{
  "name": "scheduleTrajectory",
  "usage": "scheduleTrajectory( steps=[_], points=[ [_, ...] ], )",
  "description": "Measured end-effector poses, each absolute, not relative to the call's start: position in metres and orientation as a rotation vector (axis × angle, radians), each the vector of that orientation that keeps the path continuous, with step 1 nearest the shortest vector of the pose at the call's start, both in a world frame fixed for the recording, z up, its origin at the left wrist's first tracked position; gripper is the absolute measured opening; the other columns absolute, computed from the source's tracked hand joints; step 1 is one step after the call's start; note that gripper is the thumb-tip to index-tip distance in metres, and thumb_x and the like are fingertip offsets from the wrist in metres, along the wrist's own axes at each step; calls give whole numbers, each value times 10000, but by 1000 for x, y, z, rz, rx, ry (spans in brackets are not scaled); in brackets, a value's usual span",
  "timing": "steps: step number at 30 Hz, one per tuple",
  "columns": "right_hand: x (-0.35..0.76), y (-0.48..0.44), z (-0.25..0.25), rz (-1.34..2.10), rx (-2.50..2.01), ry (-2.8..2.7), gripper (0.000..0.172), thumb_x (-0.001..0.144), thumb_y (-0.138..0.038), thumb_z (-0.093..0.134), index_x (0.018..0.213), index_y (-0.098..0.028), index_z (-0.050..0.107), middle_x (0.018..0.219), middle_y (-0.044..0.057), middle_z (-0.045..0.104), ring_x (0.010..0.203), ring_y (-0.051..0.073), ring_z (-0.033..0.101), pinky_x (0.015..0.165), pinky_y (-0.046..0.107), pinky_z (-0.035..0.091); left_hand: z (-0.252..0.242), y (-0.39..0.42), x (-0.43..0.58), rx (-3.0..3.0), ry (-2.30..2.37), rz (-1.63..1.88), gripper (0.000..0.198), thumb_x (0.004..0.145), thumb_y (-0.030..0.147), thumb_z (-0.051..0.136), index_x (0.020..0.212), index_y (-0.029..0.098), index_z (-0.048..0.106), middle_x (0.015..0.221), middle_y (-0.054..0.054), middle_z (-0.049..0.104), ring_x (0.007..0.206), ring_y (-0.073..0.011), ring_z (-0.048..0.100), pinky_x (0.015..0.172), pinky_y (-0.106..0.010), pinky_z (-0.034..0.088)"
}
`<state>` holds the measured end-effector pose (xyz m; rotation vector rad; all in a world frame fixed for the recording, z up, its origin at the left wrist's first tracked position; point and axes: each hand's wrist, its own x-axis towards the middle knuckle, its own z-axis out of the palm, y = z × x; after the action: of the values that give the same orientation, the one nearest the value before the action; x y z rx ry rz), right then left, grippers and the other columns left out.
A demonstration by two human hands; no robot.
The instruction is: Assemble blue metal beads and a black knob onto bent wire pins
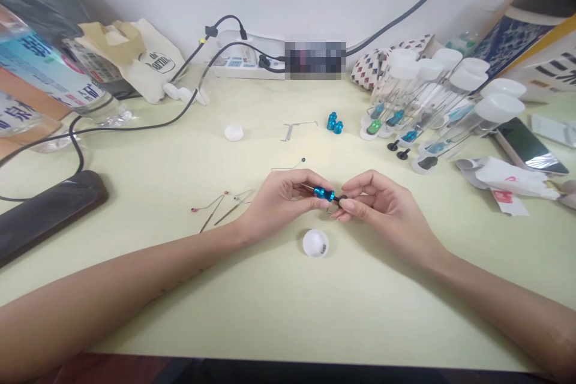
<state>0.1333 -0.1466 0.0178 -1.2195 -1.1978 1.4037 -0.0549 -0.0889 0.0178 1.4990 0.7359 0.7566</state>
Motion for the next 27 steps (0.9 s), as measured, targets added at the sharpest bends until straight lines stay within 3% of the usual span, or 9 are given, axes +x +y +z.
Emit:
scheduleTrajectory(
  steps=[19, 27],
  points=[
    [136, -147, 18, 1618, -1141, -1228, 219, 914, -392, 536, 1033, -216, 484, 720, -6, 670, 601, 120, 654, 569, 247, 543, 18, -88, -57, 1568, 696, 708, 165, 749, 191, 710, 904, 133, 711, 882, -49, 714, 826, -123, 675, 803, -233, 550],
    [134, -149, 16, 1545, -1152, -1316, 256, 907, -384, 543, 1094, -224, 473, 824, 18, 648, 678, 124, 638, 628, 270, 541, 16, -87, -55, 1481, 744, 679, 200, 724, 210, 730, 908, 136, 705, 909, -54, 718, 838, -141, 679, 813, -264, 556]
  ],
)
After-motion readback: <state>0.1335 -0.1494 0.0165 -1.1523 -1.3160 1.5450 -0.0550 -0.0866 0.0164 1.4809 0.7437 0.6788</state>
